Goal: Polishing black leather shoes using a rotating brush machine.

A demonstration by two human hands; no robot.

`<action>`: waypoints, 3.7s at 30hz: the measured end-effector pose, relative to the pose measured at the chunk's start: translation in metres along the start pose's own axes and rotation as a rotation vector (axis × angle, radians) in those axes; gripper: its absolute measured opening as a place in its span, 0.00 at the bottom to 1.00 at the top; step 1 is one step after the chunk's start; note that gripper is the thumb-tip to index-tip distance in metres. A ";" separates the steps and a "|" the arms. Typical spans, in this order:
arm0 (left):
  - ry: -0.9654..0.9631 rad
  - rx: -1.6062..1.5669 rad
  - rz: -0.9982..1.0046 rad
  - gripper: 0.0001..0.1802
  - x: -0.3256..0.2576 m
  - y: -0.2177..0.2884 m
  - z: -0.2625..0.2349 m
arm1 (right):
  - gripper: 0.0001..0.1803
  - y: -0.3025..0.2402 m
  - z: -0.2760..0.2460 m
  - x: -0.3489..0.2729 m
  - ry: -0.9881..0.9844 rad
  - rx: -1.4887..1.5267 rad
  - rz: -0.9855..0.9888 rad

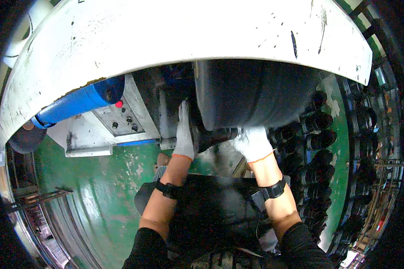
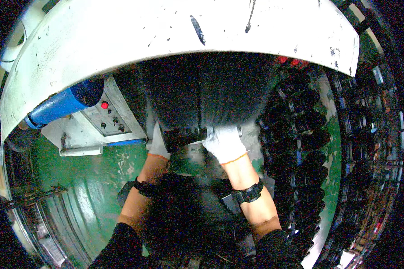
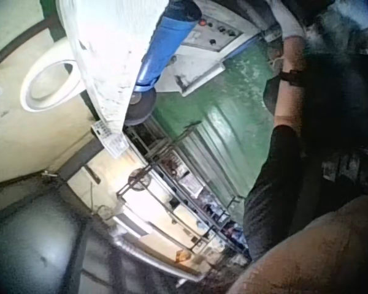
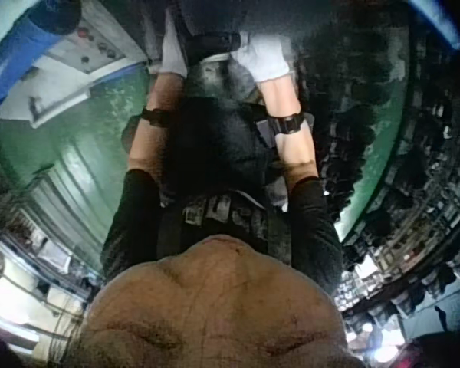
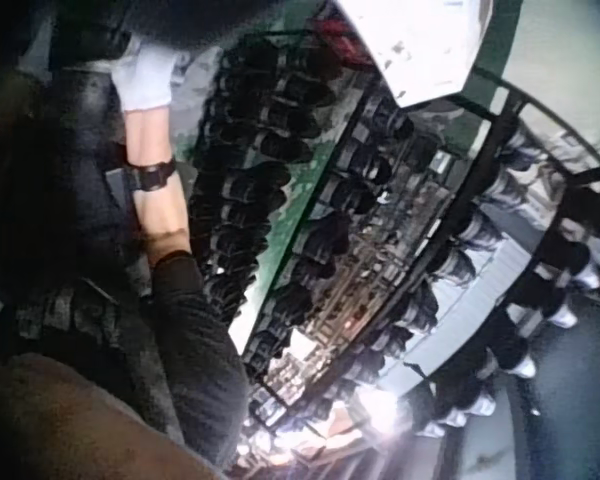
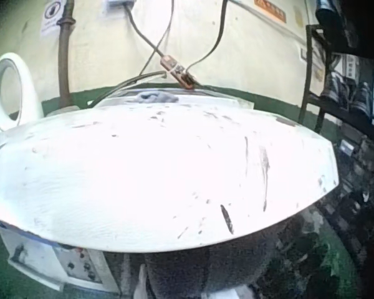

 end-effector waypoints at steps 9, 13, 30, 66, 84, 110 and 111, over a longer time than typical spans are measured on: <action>0.415 -0.582 -0.439 0.40 -0.028 0.079 0.079 | 0.25 0.006 0.057 -0.006 0.072 0.037 -0.025; 0.327 -0.484 -0.480 0.39 -0.022 0.082 0.090 | 0.27 0.059 0.134 -0.042 -0.133 0.944 0.334; -0.067 -0.970 -0.451 0.31 -0.018 0.021 0.088 | 0.23 0.077 0.081 -0.036 -0.186 0.538 0.119; -0.360 -1.182 -0.578 0.51 -0.139 0.112 0.171 | 0.25 -0.057 -0.145 -0.117 0.005 2.375 0.981; -1.439 -0.648 -0.372 0.51 -0.358 0.255 0.436 | 0.14 0.045 -0.595 -0.355 0.762 -0.974 0.268; -1.131 -0.507 -1.110 0.29 -0.374 0.085 0.396 | 0.17 0.131 -0.747 -0.804 0.359 -1.396 1.549; -1.129 -0.505 -1.132 0.28 -0.378 0.079 0.397 | 0.17 0.129 -0.735 -0.834 0.192 -1.310 1.606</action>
Point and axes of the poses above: each hand's wrist, its own x-axis towards the middle knuckle, its own z-axis out of the palm, y = z × x, the point moved 3 cm from there along x, towards the middle knuckle, and after that the axes turned 15 degrees about -x, right-handed, at the moved point
